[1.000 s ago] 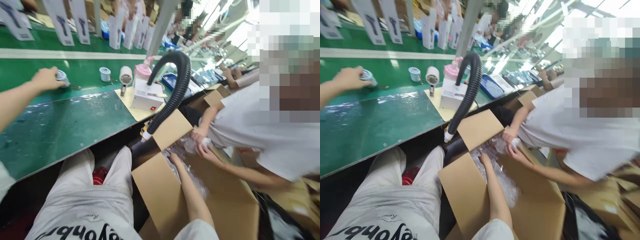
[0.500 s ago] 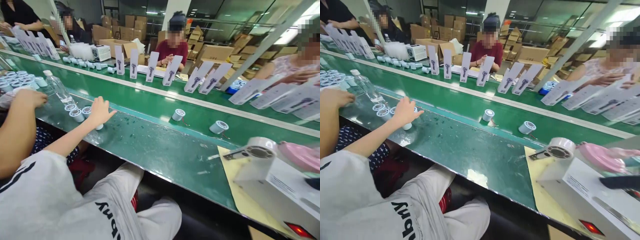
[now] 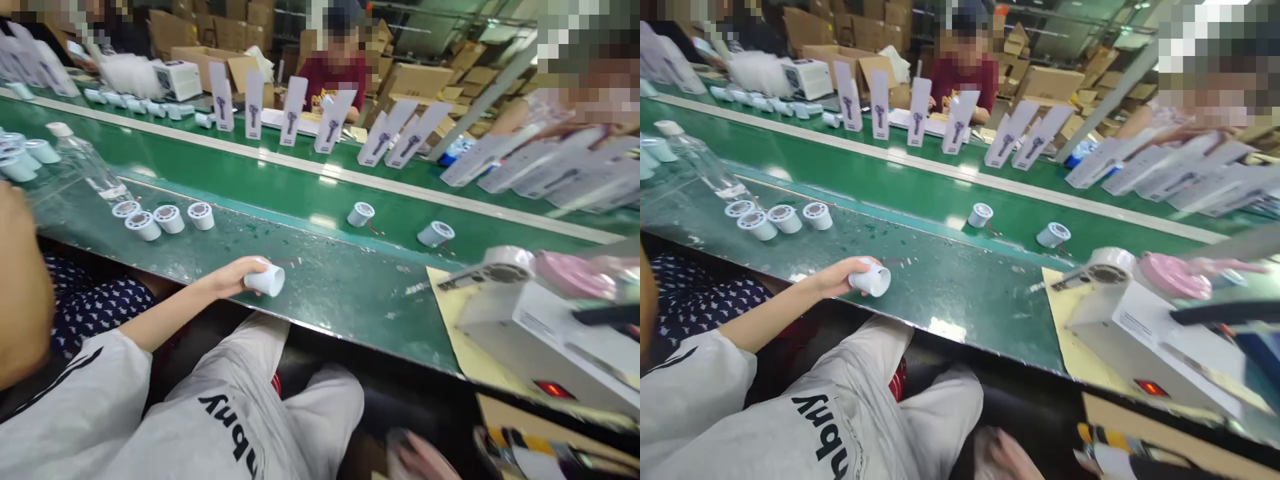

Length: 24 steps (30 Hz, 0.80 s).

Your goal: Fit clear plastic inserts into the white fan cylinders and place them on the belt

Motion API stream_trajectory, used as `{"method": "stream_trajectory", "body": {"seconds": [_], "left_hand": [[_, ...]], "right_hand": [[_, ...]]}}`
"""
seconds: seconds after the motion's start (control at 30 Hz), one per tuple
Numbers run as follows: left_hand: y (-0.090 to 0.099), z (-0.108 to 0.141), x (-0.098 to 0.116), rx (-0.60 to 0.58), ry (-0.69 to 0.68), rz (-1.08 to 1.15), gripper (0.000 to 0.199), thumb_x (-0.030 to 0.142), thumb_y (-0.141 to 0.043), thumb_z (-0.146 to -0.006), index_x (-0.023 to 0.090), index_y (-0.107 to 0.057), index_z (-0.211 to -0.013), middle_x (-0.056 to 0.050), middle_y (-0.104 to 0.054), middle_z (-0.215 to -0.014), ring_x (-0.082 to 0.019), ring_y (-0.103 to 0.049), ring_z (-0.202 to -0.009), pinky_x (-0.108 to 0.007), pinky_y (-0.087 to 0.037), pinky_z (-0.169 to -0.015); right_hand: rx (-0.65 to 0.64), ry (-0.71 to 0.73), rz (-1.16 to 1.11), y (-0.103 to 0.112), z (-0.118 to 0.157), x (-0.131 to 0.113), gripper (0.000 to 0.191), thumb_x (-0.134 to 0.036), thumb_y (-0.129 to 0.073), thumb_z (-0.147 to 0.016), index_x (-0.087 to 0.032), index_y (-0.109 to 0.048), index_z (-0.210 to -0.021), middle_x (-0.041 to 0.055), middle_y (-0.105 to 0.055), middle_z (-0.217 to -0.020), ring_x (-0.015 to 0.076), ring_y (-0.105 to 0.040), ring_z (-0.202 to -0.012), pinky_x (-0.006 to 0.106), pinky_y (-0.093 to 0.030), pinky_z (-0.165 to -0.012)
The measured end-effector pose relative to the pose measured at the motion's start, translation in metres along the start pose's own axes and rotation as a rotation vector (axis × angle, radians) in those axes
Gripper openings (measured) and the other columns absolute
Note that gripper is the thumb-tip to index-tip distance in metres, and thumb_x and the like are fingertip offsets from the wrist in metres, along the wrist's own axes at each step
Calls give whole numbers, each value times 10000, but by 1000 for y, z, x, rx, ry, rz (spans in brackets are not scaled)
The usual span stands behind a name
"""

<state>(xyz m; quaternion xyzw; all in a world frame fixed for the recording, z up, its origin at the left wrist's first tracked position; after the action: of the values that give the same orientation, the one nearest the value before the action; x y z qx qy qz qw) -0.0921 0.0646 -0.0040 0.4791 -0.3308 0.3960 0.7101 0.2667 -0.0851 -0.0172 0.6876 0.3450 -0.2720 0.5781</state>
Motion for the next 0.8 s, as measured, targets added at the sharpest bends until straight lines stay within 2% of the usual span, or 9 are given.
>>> {"method": "stream_trajectory", "body": {"seconds": [0.07,0.13,0.2,0.27,0.37,0.47,0.63,0.7,0.8], "left_hand": [[-52,-3,8,-289,-58,115,625,692,-365,-909,134,-634,-991,-99,-676,-786,-202,-633,-612,-293,-495,-469],[-96,1,16,-550,-92,167,656,739,-396,-880,137,-652,-931,-66,-634,-709,-160,-539,-507,-264,-411,-401],[-124,8,22,-760,-104,177,617,731,-532,-836,141,-683,-933,-47,-634,-719,-139,-511,-502,-251,-387,-412],[-138,14,28,-859,-157,125,494,629,-660,-825,151,-716,-938,-42,-660,-777,-142,-555,-585,-250,-431,-504],[-141,19,39,-755,-442,-133,249,397,-689,-868,184,-758,-977,-58,-709,-963,-196,-654,-874,-290,-509,-796],[-145,25,44,-642,-651,-363,235,307,-648,-898,200,-768,-1070,-87,-707,-1105,-240,-663,-1033,-344,-491,-934],[-156,21,40,-653,-658,-326,264,334,-613,-942,185,-747,-1114,-93,-718,-1092,-236,-680,-1000,-353,-502,-931],[-157,17,39,-657,-640,-271,243,338,-604,-945,187,-753,-1063,-83,-731,-1051,-236,-681,-986,-354,-499,-936],[-159,12,39,-663,-605,-194,232,351,-599,-944,193,-763,-986,-72,-743,-1013,-232,-681,-960,-346,-498,-925]], "right_hand": [[21,115,83,-20,8,-11,362,-559,-671,-962,-423,-697,-1297,99,-711,-1282,368,-727,-1117,527,-677,-770],[86,377,324,-40,9,-30,331,-338,-615,-1012,-357,-703,-1331,137,-689,-1337,352,-716,-1102,525,-664,-839],[153,431,535,-53,1,-39,397,-239,-619,-995,-285,-681,-1385,188,-630,-1410,357,-675,-1112,529,-648,-867],[158,354,637,-56,-8,-39,416,-203,-636,-970,-250,-688,-1380,209,-580,-1455,349,-645,-1105,512,-646,-856],[74,239,609,-53,-11,-32,338,-153,-682,-903,-229,-762,-1223,188,-576,-1438,331,-631,-1101,458,-653,-827],[39,183,585,-49,-6,-26,295,-103,-688,-872,-211,-786,-1128,183,-571,-1429,325,-622,-1126,438,-647,-845],[129,145,696,-47,-4,-22,452,-104,-688,-905,-247,-724,-1333,202,-490,-1538,337,-582,-1134,478,-625,-878],[107,118,684,-48,-5,-17,406,-89,-695,-892,-253,-755,-1258,188,-512,-1530,341,-581,-1130,480,-625,-863],[-38,77,478,-51,-7,-6,224,-73,-728,-841,-246,-780,-975,143,-608,-1404,345,-603,-1174,479,-632,-872]]}}
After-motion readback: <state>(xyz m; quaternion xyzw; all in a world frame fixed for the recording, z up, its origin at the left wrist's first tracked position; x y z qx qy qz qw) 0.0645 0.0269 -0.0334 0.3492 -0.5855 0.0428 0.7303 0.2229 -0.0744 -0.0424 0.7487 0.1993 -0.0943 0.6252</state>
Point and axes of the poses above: each hand's wrist, its own z-axis away from the middle knuckle, its own y-axis out of the back of the hand, x = y × z, the point moved 4 cm from there along -z, towards the middle knuckle
